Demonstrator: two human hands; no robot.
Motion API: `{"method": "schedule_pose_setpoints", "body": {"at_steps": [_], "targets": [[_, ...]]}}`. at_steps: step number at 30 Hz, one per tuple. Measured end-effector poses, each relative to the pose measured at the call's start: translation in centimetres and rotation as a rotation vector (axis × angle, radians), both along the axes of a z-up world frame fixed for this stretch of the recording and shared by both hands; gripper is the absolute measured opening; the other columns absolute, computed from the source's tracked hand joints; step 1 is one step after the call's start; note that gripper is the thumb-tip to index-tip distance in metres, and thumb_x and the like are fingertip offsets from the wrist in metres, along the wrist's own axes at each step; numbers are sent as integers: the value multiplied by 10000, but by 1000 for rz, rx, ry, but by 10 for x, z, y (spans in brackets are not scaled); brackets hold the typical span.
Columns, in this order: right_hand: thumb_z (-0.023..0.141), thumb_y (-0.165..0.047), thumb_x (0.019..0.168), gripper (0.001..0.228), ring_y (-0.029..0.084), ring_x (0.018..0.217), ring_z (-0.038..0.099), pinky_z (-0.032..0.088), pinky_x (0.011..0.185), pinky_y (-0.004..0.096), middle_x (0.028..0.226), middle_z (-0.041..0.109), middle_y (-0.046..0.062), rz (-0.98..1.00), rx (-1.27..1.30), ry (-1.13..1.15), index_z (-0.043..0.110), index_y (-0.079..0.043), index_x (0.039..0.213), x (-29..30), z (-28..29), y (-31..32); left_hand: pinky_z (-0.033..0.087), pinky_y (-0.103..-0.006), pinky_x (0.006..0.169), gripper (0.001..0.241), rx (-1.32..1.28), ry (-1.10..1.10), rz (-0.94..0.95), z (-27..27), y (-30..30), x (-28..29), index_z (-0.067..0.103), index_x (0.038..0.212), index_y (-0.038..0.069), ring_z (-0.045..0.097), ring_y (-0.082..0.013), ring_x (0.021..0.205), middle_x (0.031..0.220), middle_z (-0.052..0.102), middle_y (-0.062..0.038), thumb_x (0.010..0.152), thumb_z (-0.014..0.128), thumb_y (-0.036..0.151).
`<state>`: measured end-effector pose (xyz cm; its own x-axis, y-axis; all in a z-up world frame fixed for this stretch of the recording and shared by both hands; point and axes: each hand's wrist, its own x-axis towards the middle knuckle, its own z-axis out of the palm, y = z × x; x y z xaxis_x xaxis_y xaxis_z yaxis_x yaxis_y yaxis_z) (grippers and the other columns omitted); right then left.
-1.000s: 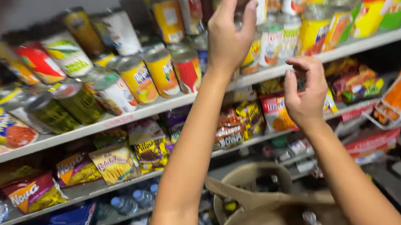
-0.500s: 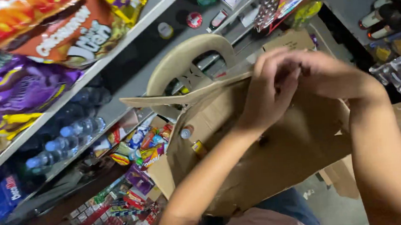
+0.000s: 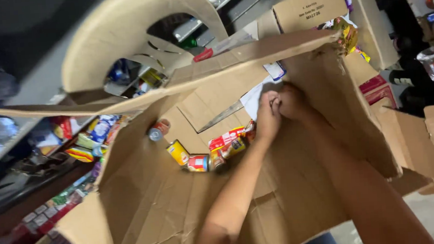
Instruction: Take canned goods from a cardboard box and organize them on grocery store shelves.
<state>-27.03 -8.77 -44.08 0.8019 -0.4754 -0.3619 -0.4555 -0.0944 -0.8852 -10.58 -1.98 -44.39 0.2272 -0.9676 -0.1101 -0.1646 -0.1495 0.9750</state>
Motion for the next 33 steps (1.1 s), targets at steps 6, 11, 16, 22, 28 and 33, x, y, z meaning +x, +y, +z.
{"method": "schedule_pose_setpoints", "body": {"at_steps": [6,11,16,22,28,33], "targets": [[683,-73,748,425,262,1083,611,500,963,407,1157,669,141,-50,-90,66,629,-34,1168,-4,-61,-16,513,-486,918,234,246,-433,-27,-157,-38,3,670,1200,48,663,-403,1040,1111,708,-226,1025,599,186],[705,-103,739,475,294,1107,601,495,973,425,1184,655,165,-90,-186,94,619,-29,1200,8,-88,-39,521,-473,931,262,293,-420,-31,-128,-77,36,678,1215,58,674,-392,1057,1131,718,-219,996,627,194],[727,-132,729,528,325,1131,591,490,984,442,1210,641,190,-143,-252,129,609,-24,1232,11,-117,-31,530,-455,947,306,378,-396,-65,-149,-75,50,688,1233,70,688,-377,1079,1156,730,-209,960,661,204],[753,-167,718,594,363,1160,578,483,997,463,1242,623,219,-213,-352,180,597,-18,1271,23,-164,-35,541,-434,967,364,456,-354,-111,-167,-72,61,700,1256,86,705,-360,1105,1186,744,-197,917,702,218],[780,-202,707,661,401,1189,565,477,1010,484,1274,606,248,-290,-469,219,584,-12,1309,34,-175,-30,552,-413,986,427,515,-321,-156,-178,-68,76,711,1278,102,721,-342,1131,1216,758,-185,874,743,233],[802,-231,697,719,432,1214,554,471,1020,501,1300,591,272,-348,-568,244,574,-7,1341,45,-156,-15,561,-395,1002,481,563,-293,-186,-170,-45,90,720,1297,115,735,-326,1152,1241,769,-174,838,777,247]]}}
